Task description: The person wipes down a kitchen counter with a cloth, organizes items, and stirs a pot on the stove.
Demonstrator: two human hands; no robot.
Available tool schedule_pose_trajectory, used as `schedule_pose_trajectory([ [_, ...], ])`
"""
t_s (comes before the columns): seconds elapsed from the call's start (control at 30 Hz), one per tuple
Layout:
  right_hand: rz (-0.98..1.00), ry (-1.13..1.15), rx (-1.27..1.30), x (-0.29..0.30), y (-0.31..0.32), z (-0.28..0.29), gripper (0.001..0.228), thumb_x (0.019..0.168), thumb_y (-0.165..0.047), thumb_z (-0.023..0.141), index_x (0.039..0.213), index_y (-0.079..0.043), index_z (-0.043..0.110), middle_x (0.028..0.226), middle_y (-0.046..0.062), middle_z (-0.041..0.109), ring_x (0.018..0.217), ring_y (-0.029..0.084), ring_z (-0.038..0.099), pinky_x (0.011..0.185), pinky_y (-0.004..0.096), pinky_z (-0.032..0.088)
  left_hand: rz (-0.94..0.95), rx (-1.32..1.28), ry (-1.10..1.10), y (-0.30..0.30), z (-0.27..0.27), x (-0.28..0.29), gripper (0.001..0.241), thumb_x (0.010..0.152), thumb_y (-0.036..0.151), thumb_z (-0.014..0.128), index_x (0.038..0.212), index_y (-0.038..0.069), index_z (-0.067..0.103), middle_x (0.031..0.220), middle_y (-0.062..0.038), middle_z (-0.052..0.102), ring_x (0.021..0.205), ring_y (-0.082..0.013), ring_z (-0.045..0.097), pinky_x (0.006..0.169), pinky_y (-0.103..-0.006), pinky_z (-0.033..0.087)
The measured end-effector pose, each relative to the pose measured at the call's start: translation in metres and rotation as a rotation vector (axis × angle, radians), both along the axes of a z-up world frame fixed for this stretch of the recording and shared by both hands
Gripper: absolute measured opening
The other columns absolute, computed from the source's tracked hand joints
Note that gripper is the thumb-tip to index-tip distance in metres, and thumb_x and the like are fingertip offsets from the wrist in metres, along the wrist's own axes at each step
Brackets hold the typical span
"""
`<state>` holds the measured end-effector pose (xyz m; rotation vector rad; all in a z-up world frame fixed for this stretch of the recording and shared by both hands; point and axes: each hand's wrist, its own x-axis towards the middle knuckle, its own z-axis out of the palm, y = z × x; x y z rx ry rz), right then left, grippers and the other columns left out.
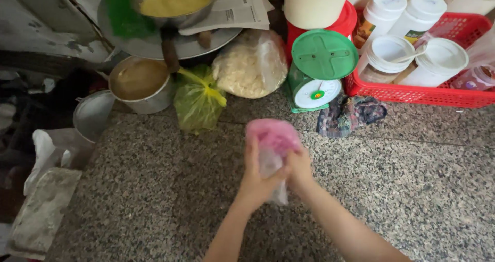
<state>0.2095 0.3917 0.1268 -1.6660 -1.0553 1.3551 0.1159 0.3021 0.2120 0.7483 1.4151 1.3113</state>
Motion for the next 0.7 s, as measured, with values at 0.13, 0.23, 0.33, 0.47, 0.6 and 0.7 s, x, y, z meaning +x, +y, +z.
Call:
schedule_pose_trajectory([
  [0.13,0.733,-0.12,0.695,0.019,-0.012,-0.036,0.061,0.083,-0.008,0.069,0.143,-0.005,0.057,0.132,0.023,0.057,0.128,0.043,0.051,0.111,0.054,0.04,0.16,-0.051,0.224,0.031,-0.026,0.0,0.076,0.1,0.034,0.065,0.163,0.006,0.033,0.16,-0.038,0.034,0.148,-0.0533,0.036,0.121,-0.0631,0.034],
  [0.23,0.925,-0.309,0.391,0.038,-0.012,0.067,0.065,0.104,-0.048,0.051,0.165,-0.037,0.031,0.172,0.017,0.004,0.154,0.049,0.022,0.123,0.059,0.026,0.362,0.129,0.576,0.069,-0.078,-0.017,0.038,0.094,0.013,0.067,0.13,0.0,0.071,0.123,-0.031,0.069,0.125,-0.0485,0.062,0.107,-0.0537,0.049],
  [0.33,0.619,-0.836,0.924,0.081,0.039,0.006,0.067,0.086,-0.035,0.083,0.143,-0.008,0.061,0.149,0.034,0.047,0.13,0.052,0.052,0.108,0.06,0.043,0.241,0.101,0.76,0.13,-0.038,-0.054,0.039,0.1,0.002,0.054,0.137,-0.001,0.064,0.154,-0.036,0.042,0.148,-0.0539,0.035,0.12,-0.0608,0.032],
  [0.47,0.404,-0.978,0.469,0.136,0.125,-0.047,0.071,0.103,-0.039,0.059,0.167,-0.017,0.035,0.173,0.028,0.015,0.16,0.048,0.012,0.129,0.058,0.013,-0.009,0.114,1.202,0.248,-0.055,-0.107,0.038,0.104,0.02,0.054,0.135,0.002,0.065,0.162,-0.024,0.036,0.15,-0.0481,0.032,0.118,-0.0614,0.032],
  [0.6,0.518,-1.163,0.394,0.16,0.181,-0.089,0.068,0.108,-0.053,0.038,0.167,-0.021,0.031,0.174,0.023,0.017,0.162,0.038,0.015,0.133,0.048,0.01,-0.1,0.156,1.307,0.337,-0.124,-0.159,0.077,0.079,0.022,0.079,0.149,0.006,0.052,0.163,-0.03,0.032,0.138,-0.0595,0.044,0.115,-0.0665,0.038],
  [0.7,0.645,-1.349,0.392,0.165,0.192,-0.105,0.066,0.112,-0.054,0.026,0.166,-0.017,0.035,0.171,0.023,0.029,0.159,0.038,0.027,0.131,0.048,0.019,-0.201,0.002,1.179,0.371,-0.134,-0.174,0.091,0.078,0.022,0.084,0.159,0.016,0.043,0.165,-0.026,0.031,0.136,-0.0552,0.052,0.113,-0.0615,0.048],
])
